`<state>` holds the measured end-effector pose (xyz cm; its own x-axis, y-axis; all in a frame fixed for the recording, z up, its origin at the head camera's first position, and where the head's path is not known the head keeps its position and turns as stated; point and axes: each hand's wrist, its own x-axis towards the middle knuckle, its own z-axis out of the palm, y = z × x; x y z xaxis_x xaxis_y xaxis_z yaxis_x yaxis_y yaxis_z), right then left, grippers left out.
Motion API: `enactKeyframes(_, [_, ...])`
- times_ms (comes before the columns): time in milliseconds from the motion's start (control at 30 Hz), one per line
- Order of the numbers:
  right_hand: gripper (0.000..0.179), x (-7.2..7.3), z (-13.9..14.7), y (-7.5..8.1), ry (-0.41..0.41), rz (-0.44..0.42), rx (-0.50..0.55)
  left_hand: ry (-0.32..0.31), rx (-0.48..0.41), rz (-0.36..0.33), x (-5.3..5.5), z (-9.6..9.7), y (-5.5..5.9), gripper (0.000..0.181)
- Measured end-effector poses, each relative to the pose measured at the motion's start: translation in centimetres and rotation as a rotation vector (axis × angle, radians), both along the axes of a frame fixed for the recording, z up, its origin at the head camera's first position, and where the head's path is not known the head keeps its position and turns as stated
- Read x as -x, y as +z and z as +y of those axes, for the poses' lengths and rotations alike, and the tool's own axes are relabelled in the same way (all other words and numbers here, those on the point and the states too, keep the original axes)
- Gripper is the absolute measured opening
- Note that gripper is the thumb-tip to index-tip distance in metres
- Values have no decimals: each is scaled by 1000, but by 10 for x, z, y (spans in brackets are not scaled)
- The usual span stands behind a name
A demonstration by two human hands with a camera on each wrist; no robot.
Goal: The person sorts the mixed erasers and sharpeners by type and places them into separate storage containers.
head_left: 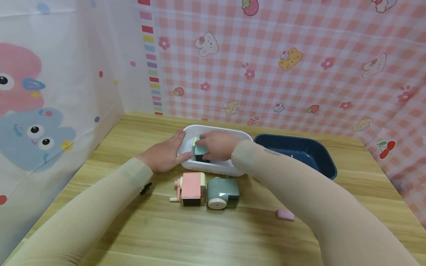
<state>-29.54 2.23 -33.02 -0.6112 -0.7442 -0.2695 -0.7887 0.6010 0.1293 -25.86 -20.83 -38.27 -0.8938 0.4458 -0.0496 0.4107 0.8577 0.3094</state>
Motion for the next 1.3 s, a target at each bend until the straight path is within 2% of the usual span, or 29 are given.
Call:
enactKeyframes(300, [69,-1,-5,3,17,-39,-57,-3,5,1,0,-1,0,99])
enactKeyframes(567, [73,-4,-14,5,-42,-78,-90,-13,-3,-7,0,-2,0,99])
enactKeyframes(800, [72,-6,-21,8,-22,-92,-96,-27,3,-15,1,-2,-1,100])
enactKeyframes(967, [68,-4,-23,8,20,-69,-101,-29,6,-17,0,-1,0,99])
enactKeyframes(1300, [65,-4,-14,8,4,-68,4,-22,23,-24,1,-2,1,99])
